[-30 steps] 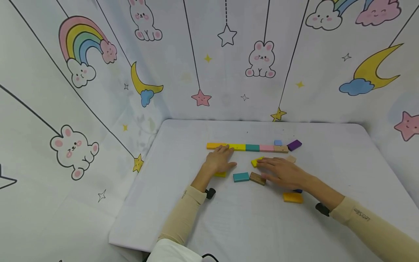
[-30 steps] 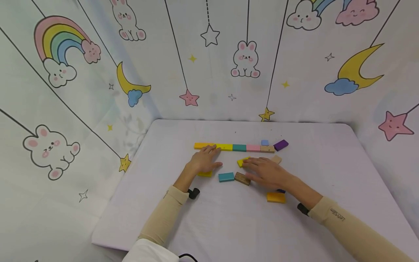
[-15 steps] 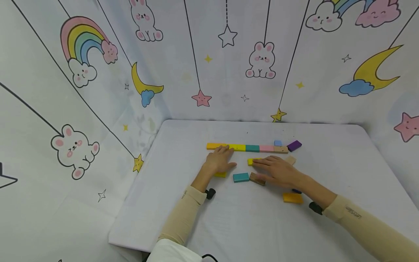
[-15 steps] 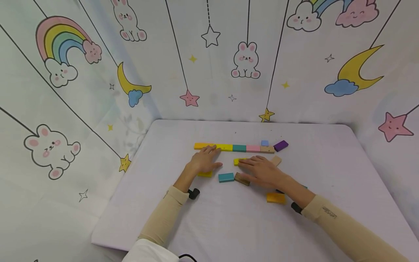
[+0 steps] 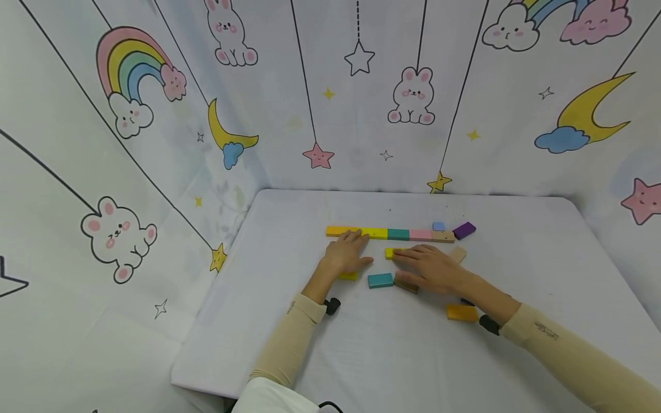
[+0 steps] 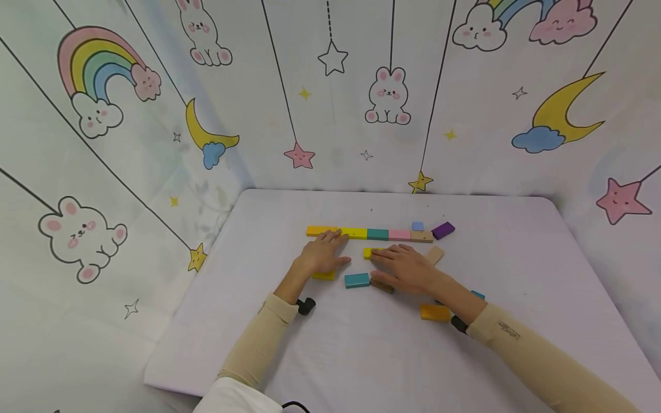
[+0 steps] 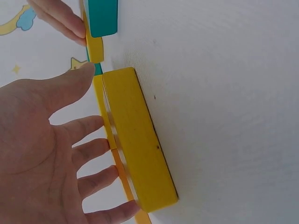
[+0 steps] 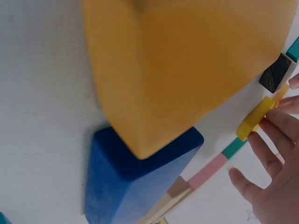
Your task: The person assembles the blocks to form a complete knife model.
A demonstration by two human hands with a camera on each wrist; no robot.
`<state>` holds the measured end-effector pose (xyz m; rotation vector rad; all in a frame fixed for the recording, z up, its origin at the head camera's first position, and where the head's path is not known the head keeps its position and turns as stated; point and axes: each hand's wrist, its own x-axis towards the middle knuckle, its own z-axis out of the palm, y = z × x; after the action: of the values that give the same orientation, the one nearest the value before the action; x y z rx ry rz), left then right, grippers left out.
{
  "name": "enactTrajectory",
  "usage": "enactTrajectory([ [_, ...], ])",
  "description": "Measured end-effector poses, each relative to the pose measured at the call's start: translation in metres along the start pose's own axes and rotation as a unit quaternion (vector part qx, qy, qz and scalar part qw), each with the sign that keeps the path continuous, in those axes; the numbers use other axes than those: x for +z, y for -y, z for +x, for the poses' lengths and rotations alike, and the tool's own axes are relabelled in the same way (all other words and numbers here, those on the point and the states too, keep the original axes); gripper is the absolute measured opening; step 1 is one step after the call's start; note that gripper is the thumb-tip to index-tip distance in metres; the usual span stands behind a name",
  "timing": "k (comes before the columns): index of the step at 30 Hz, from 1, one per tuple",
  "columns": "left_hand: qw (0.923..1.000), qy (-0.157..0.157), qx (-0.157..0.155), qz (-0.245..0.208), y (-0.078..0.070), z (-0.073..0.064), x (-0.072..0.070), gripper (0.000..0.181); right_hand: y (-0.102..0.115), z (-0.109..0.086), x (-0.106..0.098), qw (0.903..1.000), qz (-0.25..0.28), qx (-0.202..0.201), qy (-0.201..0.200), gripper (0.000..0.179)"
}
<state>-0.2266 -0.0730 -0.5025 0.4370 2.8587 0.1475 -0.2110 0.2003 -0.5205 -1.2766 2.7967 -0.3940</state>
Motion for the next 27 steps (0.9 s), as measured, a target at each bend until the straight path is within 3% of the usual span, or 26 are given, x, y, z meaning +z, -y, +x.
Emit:
enactTrajectory([
  [18, 1.0, -0.004, -0.003, 0.001, 0.001, 0.001, 0.001, 0.072, 0.001, 0.019, -0.006, 0.9991, 0.023, 0.017, 0.03, 0.06],
  [27, 1.0, 0.003, -0.003, 0.0, 0.001, 0.002, 0.001, 0.073, 0.002, 0.028, -0.008, 0.9991, 0.01, 0.019, 0.036, 0.062],
])
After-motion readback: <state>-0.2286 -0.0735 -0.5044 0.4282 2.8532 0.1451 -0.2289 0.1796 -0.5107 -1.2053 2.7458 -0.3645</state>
